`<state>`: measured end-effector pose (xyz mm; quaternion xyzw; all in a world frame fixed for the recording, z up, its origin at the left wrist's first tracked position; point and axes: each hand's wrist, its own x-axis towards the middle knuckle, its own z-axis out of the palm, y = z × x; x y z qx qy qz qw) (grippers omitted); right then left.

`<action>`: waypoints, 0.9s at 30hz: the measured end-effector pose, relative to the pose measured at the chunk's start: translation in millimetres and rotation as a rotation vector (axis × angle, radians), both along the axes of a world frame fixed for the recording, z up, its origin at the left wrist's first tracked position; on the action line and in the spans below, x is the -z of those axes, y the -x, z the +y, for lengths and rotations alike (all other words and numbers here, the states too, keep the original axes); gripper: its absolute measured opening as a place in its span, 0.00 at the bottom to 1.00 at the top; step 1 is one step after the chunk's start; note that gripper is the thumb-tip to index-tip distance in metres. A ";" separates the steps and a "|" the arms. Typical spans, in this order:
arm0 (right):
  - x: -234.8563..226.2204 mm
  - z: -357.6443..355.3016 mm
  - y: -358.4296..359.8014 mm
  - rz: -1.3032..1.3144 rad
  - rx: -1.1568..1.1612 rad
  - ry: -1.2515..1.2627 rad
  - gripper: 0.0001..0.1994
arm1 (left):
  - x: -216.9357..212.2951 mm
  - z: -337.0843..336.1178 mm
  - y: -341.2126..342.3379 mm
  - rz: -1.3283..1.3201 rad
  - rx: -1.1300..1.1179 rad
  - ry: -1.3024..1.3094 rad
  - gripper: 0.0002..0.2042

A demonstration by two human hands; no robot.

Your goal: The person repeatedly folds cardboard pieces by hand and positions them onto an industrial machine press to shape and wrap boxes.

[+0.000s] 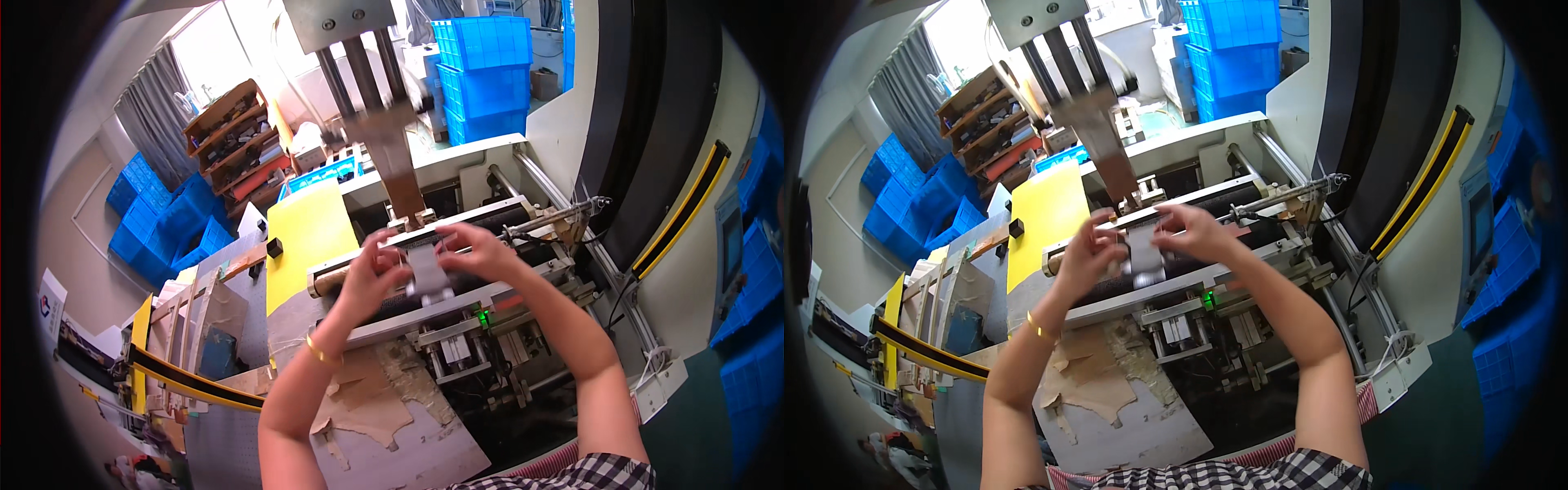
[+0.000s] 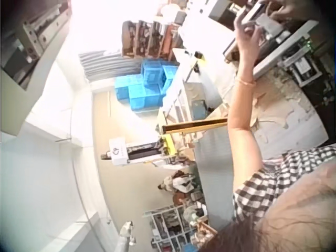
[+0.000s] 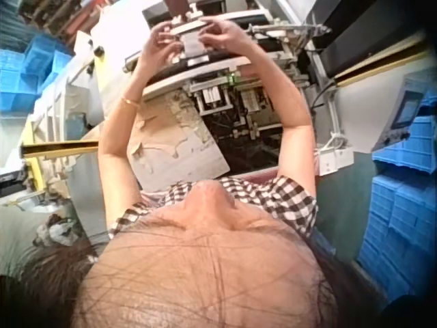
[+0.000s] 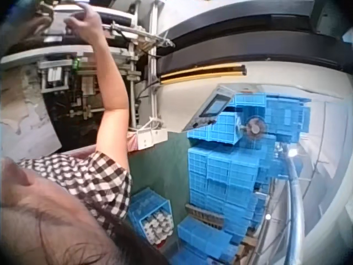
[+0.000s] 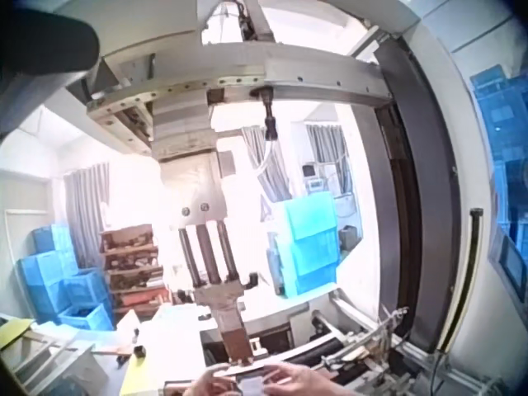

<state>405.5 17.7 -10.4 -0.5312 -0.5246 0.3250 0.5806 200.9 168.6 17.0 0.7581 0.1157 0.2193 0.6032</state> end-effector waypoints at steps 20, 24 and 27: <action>85.3 -148.9 304.1 0.025 -0.238 0.163 0.04 | 33.0 -80.7 282.4 -0.143 -0.261 -0.474 0.17; 89.1 -169.1 395.9 0.193 -0.343 0.252 0.10 | 118.1 -87.3 497.1 0.030 -1.040 -0.034 0.07; 82.8 -148.5 459.9 0.043 -0.546 0.234 0.15 | 233.7 -125.9 704.7 0.101 -1.571 0.026 0.08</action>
